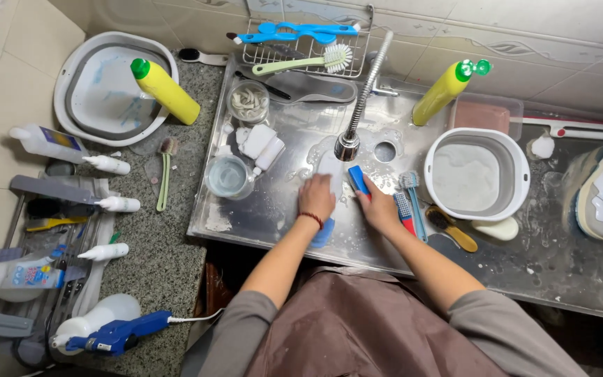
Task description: The person cleans a white shoe insole in a kitchen sink. They rinse the insole under running water, apply liquid soap from a yellow bottle, and scrub it with a blue brush. The person rinses the insole again and continues scrubbing both sides before rinsing it thoroughly under the tap.
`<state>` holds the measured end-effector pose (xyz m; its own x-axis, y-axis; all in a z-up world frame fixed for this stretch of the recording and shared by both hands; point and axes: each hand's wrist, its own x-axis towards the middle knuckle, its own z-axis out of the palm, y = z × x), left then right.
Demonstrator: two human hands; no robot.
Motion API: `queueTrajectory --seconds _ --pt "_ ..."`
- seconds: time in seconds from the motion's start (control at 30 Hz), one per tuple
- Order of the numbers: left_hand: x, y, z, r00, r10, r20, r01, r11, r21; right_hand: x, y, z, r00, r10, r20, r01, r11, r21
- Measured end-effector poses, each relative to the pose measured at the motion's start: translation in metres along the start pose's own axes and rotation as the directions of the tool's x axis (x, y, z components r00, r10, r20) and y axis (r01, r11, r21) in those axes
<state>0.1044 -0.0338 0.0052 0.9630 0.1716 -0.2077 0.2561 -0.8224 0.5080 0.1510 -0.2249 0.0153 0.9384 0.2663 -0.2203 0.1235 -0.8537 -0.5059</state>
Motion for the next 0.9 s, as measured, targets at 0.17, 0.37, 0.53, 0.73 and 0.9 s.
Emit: queueTrajectory --seconds 0.17,0.37,0.53,0.73,0.9 --pt "0.071 0.007 -0.015 0.99 0.056 -0.126 -0.078 0.982 -0.174 -0.046 0.019 -0.004 0.986 0.12 -0.113 -0.084 0.955 0.284" --pt "0.117 0.002 -0.017 0.921 -0.037 0.389 -0.059 0.971 0.232 -0.075 0.037 -0.02 0.989 0.137 -0.057 -0.108 0.93 0.351" --pt "0.137 -0.07 -0.016 0.994 -0.104 -0.026 0.078 0.871 -0.485 -0.077 0.036 -0.034 0.956 0.293 -0.01 -0.248 0.828 0.502" --pt "-0.018 -0.086 -0.03 0.898 -0.397 0.19 0.411 0.602 -0.685 -0.063 0.008 -0.032 0.952 0.27 -0.145 -0.199 0.903 0.38" --pt "-0.076 -0.019 -0.068 0.858 -0.495 0.138 0.513 0.807 -0.293 -0.043 -0.017 -0.011 0.99 0.089 -0.11 -0.064 0.974 0.216"
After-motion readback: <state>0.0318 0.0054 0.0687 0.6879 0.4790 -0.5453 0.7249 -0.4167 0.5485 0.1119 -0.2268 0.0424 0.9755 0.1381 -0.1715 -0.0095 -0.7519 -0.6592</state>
